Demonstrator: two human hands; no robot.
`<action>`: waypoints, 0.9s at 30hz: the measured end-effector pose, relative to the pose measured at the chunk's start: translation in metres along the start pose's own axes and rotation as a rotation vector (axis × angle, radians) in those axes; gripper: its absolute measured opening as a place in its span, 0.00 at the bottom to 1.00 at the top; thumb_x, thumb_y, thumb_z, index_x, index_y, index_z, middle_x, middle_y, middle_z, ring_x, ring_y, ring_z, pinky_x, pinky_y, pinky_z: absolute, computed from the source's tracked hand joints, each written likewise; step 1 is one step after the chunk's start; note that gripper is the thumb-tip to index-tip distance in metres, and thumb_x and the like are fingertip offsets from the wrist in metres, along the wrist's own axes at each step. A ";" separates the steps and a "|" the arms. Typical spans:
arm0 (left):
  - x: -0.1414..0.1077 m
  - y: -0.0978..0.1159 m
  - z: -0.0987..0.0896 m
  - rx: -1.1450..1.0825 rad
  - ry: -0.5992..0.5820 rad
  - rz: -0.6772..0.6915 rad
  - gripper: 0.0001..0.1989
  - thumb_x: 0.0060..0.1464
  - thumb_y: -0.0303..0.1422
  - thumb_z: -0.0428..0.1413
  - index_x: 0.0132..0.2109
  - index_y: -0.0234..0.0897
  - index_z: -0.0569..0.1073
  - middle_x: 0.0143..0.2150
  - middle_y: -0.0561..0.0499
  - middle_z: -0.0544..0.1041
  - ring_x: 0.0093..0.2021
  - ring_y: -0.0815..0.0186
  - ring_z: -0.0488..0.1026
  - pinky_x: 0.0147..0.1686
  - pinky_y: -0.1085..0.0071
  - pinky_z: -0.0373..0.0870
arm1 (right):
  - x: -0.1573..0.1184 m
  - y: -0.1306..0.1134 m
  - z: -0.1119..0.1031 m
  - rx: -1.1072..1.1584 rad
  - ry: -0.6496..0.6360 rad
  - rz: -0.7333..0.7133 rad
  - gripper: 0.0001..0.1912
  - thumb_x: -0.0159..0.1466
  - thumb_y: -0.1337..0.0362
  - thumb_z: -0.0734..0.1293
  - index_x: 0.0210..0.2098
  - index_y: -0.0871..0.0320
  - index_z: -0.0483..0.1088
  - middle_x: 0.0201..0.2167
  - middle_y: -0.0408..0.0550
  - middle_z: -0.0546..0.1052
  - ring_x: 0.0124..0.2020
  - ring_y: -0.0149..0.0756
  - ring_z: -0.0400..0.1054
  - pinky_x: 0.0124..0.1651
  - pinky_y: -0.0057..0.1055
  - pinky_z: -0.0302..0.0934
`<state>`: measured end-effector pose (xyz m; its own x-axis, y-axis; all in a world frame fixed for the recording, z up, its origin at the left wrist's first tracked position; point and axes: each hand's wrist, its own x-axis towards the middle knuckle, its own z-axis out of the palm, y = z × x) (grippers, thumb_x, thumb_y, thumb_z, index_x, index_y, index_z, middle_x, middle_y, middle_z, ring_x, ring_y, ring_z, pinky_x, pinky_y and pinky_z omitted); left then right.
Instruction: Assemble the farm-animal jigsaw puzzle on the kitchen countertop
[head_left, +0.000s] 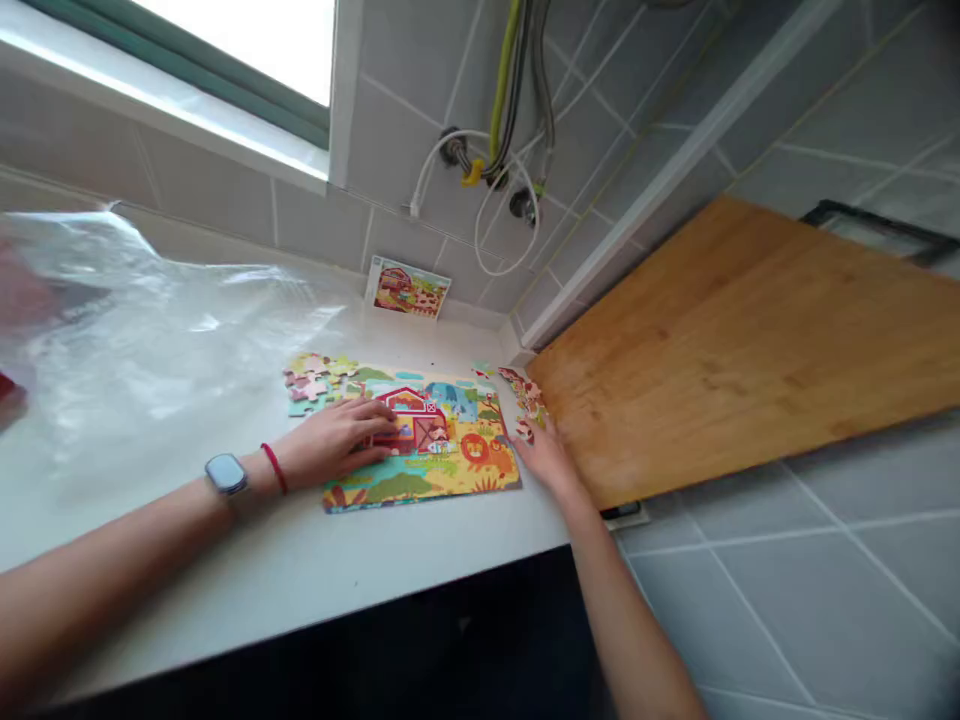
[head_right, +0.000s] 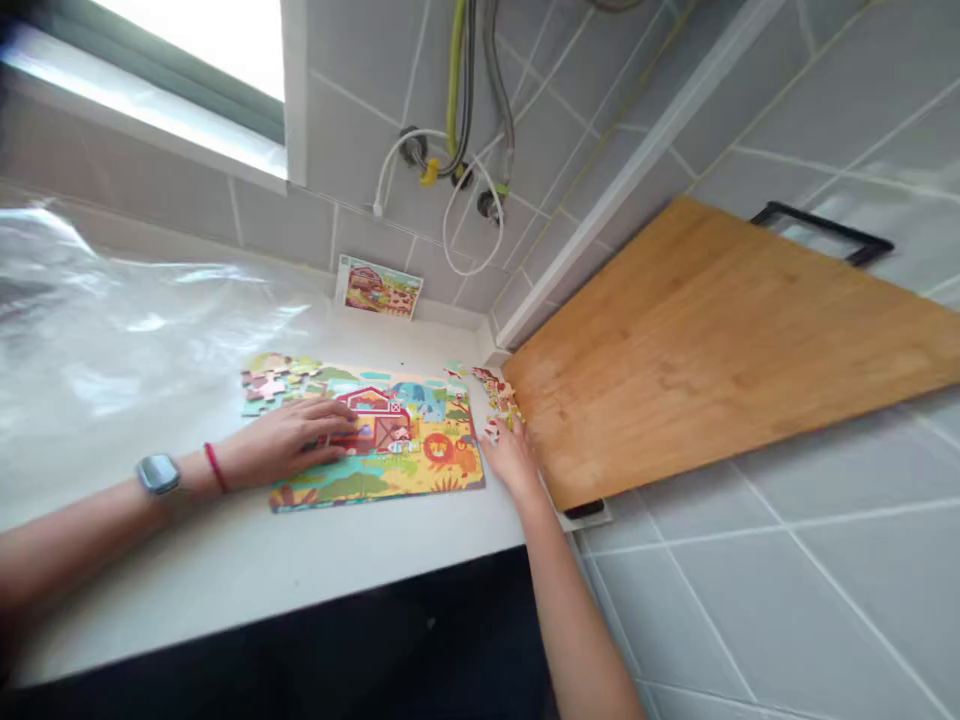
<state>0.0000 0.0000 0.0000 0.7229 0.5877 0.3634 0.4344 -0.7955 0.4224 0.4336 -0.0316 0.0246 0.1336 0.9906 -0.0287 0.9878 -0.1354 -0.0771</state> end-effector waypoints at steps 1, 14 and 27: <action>0.001 0.000 0.000 -0.012 0.025 -0.016 0.20 0.71 0.48 0.50 0.57 0.43 0.78 0.60 0.44 0.77 0.58 0.53 0.75 0.60 0.53 0.72 | -0.001 0.000 -0.002 -0.011 0.000 0.002 0.32 0.72 0.46 0.64 0.70 0.55 0.67 0.73 0.62 0.60 0.74 0.55 0.56 0.71 0.46 0.55; 0.009 0.002 0.003 0.049 0.118 -0.115 0.21 0.72 0.41 0.43 0.54 0.37 0.78 0.51 0.40 0.80 0.51 0.51 0.76 0.52 0.53 0.74 | 0.011 -0.002 -0.028 -0.050 0.047 0.042 0.29 0.70 0.62 0.65 0.69 0.59 0.64 0.65 0.62 0.72 0.65 0.52 0.67 0.65 0.42 0.61; 0.009 0.002 0.010 0.096 0.153 -0.146 0.25 0.69 0.41 0.48 0.67 0.36 0.69 0.54 0.37 0.78 0.54 0.48 0.76 0.56 0.51 0.72 | 0.079 -0.002 -0.043 -0.007 0.022 -0.028 0.39 0.67 0.53 0.69 0.73 0.58 0.61 0.71 0.58 0.67 0.71 0.54 0.62 0.71 0.44 0.58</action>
<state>0.0125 0.0026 -0.0043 0.5620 0.7070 0.4293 0.5827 -0.7068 0.4011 0.4461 0.0481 0.0654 0.1074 0.9942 -0.0044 0.9917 -0.1074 -0.0704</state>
